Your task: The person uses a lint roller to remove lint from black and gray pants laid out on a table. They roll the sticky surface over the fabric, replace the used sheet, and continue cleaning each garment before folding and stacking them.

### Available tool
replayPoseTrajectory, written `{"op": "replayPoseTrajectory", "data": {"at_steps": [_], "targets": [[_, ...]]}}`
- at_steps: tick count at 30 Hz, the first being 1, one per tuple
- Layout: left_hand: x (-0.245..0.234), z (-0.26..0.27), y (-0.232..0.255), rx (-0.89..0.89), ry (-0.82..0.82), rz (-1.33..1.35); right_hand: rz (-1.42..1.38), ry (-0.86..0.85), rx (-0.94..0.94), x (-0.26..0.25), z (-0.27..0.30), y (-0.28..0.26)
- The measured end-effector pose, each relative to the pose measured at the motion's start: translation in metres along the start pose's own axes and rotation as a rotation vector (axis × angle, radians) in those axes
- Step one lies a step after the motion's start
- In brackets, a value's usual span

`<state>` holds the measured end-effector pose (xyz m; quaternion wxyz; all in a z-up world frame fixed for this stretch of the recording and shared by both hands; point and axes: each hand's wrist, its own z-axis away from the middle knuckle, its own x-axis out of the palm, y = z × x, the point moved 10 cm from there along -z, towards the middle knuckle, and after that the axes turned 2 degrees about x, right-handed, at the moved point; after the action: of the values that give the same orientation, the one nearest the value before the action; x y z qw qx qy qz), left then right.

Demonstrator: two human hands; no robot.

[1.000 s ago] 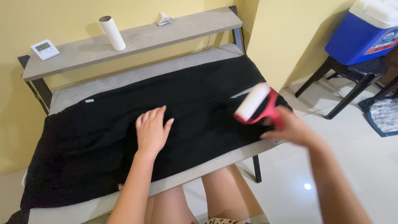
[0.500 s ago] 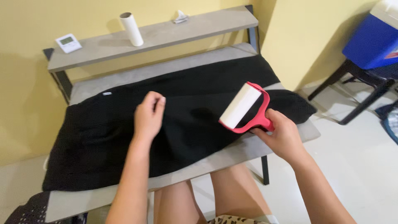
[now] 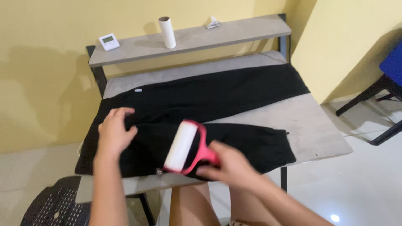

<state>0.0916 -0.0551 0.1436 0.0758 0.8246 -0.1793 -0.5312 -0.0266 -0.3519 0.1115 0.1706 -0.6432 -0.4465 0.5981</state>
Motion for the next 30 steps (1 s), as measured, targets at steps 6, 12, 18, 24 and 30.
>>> {"op": "replayPoseTrajectory", "data": {"at_steps": [6,12,18,24,30], "targets": [[0.053,0.059,0.095,0.238,-0.037,0.065,0.123,0.086,0.319,-0.070,-0.022,0.062],[0.103,0.094,0.112,0.277,-0.196,0.023,0.495,-0.150,0.239,-0.034,-0.044,0.071],[0.111,0.099,0.098,0.241,-0.191,-0.035,0.579,-0.241,0.325,-0.036,-0.039,0.108],[0.116,0.099,0.092,0.207,-0.205,-0.058,0.782,-0.299,0.575,-0.120,0.002,0.159],[0.118,0.098,0.091,0.189,-0.229,-0.049,0.968,-0.322,0.757,-0.218,0.039,0.197]]}}
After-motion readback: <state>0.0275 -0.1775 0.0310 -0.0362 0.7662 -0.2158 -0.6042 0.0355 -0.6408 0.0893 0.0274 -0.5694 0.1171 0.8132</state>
